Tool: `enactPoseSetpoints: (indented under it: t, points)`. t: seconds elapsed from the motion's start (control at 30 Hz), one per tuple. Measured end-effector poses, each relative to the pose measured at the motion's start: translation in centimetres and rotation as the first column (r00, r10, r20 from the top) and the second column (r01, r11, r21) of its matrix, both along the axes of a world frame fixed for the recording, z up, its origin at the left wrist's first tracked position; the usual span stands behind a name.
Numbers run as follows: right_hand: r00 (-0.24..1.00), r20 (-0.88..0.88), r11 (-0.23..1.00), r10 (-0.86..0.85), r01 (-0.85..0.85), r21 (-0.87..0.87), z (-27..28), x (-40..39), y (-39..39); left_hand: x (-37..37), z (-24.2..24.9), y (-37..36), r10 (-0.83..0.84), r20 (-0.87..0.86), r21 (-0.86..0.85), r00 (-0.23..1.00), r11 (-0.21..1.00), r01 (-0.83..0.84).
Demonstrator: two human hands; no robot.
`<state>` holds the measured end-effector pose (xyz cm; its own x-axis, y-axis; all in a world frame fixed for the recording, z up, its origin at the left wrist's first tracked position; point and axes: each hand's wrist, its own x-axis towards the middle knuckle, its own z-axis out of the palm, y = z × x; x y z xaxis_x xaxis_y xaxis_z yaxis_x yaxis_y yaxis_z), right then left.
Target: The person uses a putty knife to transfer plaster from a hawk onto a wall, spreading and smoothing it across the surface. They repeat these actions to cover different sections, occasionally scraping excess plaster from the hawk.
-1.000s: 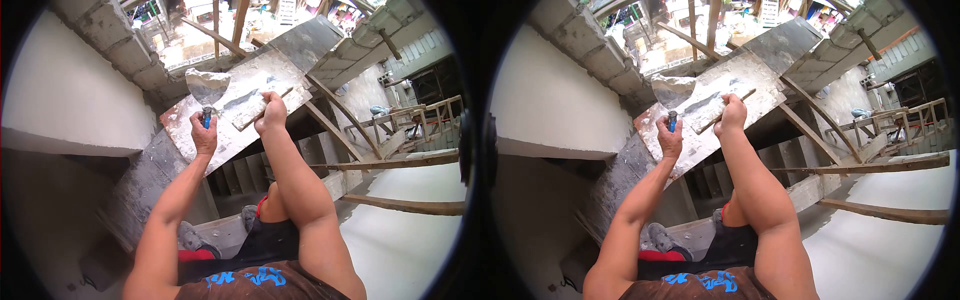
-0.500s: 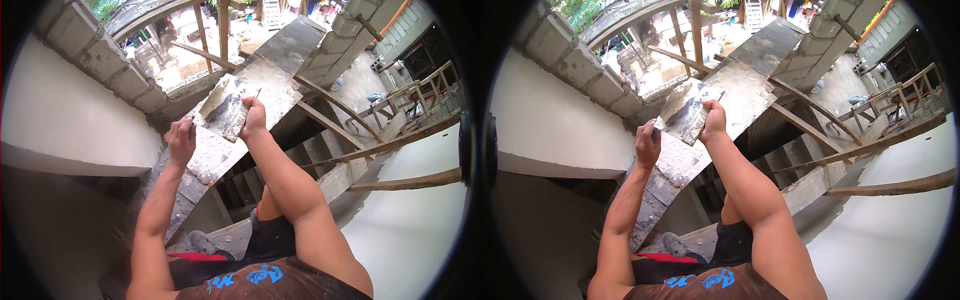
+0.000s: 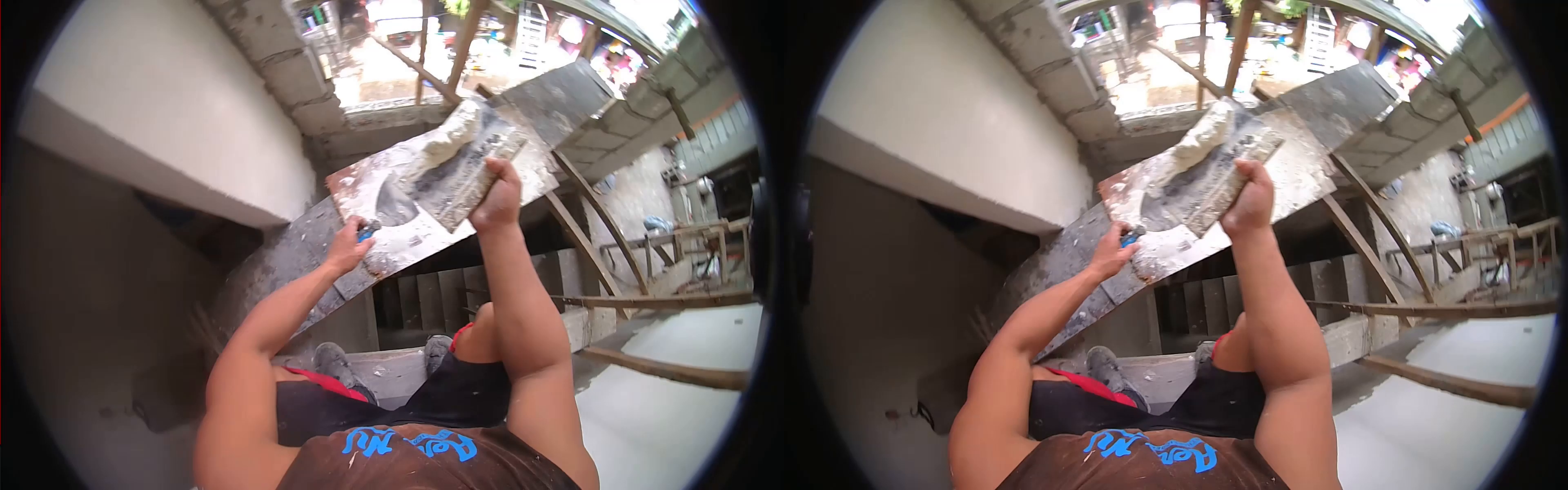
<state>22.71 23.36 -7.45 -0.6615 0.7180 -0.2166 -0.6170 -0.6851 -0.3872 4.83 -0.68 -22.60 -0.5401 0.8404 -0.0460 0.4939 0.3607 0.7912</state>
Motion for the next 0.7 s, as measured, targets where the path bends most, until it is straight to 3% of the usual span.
enactPoseSetpoints:
  t: [0.13, 0.2, 0.27, 0.33, 0.37, 0.4, 0.43, 0.47, 0.5, 0.53, 0.6, 0.7]
  points:
    - [0.999, 0.037, 0.998, 0.034, -0.036, 0.059, -0.9, -0.2, 0.1, 0.8, -3.4, -0.3, 0.14, 0.167, -0.175, 0.976, 0.978, -0.111]
    - [0.998, 0.047, 0.997, 0.041, -0.044, 0.066, -0.2, -0.3, -0.6, 0.3, -4.6, 0.2, 0.178, -0.266, -0.013, 0.947, 0.982, -0.188]
    - [0.996, 0.065, 0.995, 0.062, -0.067, 0.069, -0.1, -0.5, -0.7, -2.3, 2.7, 0.4, -0.054, -0.36, 0.076, 0.931, 0.993, 0.087]
    - [0.993, 0.087, 0.995, 0.074, -0.08, 0.067, -0.4, -0.3, -0.8, -5.2, 11.9, 0.1, 0.015, -0.651, 0.339, 0.759, 0.9, 0.272]
    - [0.993, 0.101, 0.996, 0.068, -0.074, 0.058, -0.4, -0.4, -1.1, -6.1, 17.6, -0.6, 0.16, -0.697, 0.483, 0.699, 0.825, 0.293]
    - [0.991, 0.097, 0.993, 0.092, -0.099, 0.068, -0.1, -0.7, -1.3, -7.0, 21.8, -1.4, 0.367, -0.622, 0.67, 0.692, 0.706, 0.228]
    - [0.989, 0.092, 0.989, 0.117, -0.124, 0.083, 0.2, -1.3, -1.4, -9.8, 25.5, -2.5, 0.567, -0.562, 0.811, 0.602, 0.52, 0.267]
    - [0.985, 0.119, 0.982, 0.126, -0.141, 0.129, -0.2, -2.0, -1.7, -13.0, 29.4, -3.6, 0.651, -0.416, 0.909, 0.635, 0.299, 0.289]
    - [0.974, 0.085, 0.968, 0.21, -0.219, 0.123, -1.0, -3.1, -1.8, -14.6, 34.9, -5.4, 0.733, -0.363, 0.93, 0.576, 0.25, 0.269]
    - [0.963, 0.134, 0.963, 0.232, -0.247, 0.104, -2.2, -4.4, -2.0, -18.2, 40.1, -10.2, 0.723, -0.675, 0.73, 0.142, 0.628, 0.271]
    - [0.929, 0.245, 0.953, 0.278, -0.299, 0.051, -4.7, -7.0, -2.4, -17.4, 46.9, -9.6, 0.473, -0.853, 0.493, 0.221, 0.589, 0.641]
    - [0.845, 0.419, 0.936, 0.333, -0.35, -0.036, -10.2, -11.3, -3.4, -19.1, 49.7, -7.8, 0.601, -0.793, 0.556, 0.094, 0.652, 0.516]
